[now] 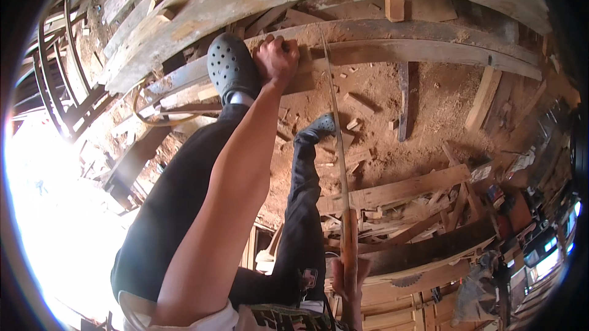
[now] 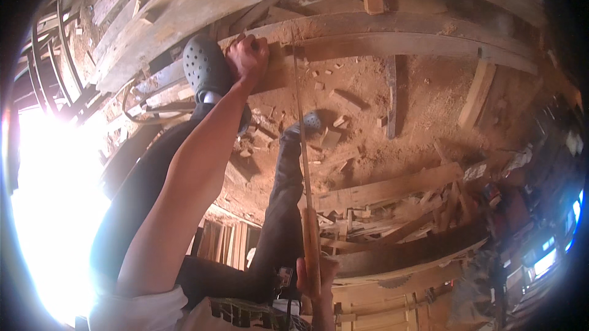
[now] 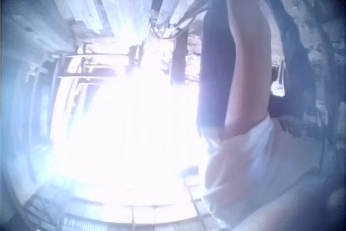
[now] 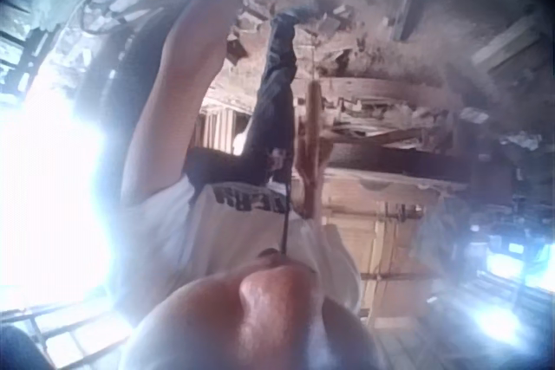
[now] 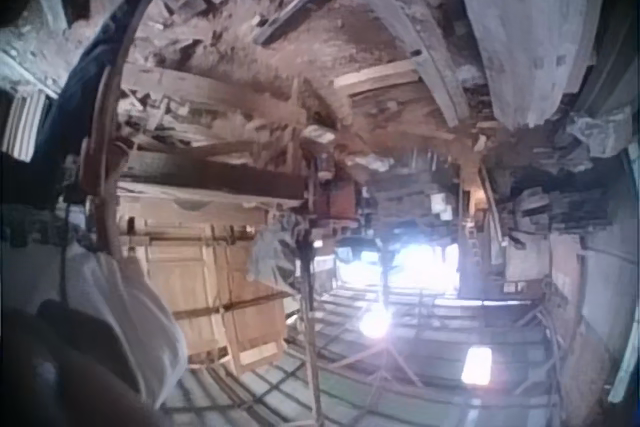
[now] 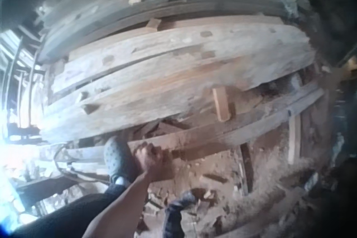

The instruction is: The person positions a small wooden plank on a cluttered workbench and uses a hand saw to cut it. The person holds the plank steady with one hand while sawing with the other, producing sawdust. The cut piece is separated from the plank.

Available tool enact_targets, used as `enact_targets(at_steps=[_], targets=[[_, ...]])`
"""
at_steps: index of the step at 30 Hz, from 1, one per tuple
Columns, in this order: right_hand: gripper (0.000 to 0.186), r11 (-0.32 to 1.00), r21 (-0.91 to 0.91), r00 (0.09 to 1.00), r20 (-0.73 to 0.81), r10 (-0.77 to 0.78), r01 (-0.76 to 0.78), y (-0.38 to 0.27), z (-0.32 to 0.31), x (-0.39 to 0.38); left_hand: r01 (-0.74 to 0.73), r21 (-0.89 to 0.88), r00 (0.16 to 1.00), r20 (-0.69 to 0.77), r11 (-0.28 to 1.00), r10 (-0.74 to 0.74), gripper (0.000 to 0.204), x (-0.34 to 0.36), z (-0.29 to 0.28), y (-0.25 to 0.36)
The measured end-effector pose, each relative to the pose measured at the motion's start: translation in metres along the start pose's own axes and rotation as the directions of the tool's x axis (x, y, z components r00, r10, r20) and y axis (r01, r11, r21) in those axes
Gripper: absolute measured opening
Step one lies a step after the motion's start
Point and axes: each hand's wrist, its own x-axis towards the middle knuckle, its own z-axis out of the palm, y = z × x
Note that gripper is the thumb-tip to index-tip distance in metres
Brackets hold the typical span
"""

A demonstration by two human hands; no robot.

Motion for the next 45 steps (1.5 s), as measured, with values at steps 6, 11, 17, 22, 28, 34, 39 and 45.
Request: enact_targets(at_steps=[6,11,17,22,28,34,39,45], targets=[[0.017,0.865,-0.387,0.934,-0.024,-0.357,0.321,0.018,0.023,0.077,-0.044,-0.036,0.997,-0.069,0.998,0.041,0.025,-0.003,-0.001,0.004],[0.020,0.993,0.116,0.999,0.031,-0.010,0.006,-0.009,0.005,0.045,-0.015,-0.018,1.000,0.021,1.000,0.015,0.024,0.002,-0.006,0.004],[0.008,0.969,-0.115,0.965,-0.122,-0.233,0.220,0.008,0.015,0.076,-0.033,-0.049,0.999,-0.029,0.998,0.032,0.026,-0.001,-0.006,0.007],[0.013,0.897,-0.247,0.924,-0.018,-0.382,0.366,0.013,0.029,0.082,-0.043,0.001,0.989,-0.142,0.999,0.043,0.027,0.001,0.002,0.009],[0.037,0.941,0.055,0.933,-0.167,-0.320,0.333,0.010,0.009,0.039,-0.041,-0.029,0.999,-0.025,0.999,0.041,0.023,-0.006,0.001,-0.002],[0.020,0.926,-0.201,0.945,0.140,-0.296,0.320,0.022,0.035,0.091,-0.114,0.019,0.957,-0.266,0.993,0.115,0.022,0.001,0.007,0.003],[0.022,0.979,0.179,0.995,-0.035,-0.093,0.097,-0.005,0.005,0.031,-0.043,-0.022,0.995,-0.086,0.999,0.041,0.023,-0.001,0.005,-0.001],[0.013,0.928,0.366,0.997,0.011,0.071,-0.070,-0.001,0.012,0.097,-0.044,-0.025,0.999,-0.029,0.999,0.044,0.024,-0.003,-0.002,0.001]])
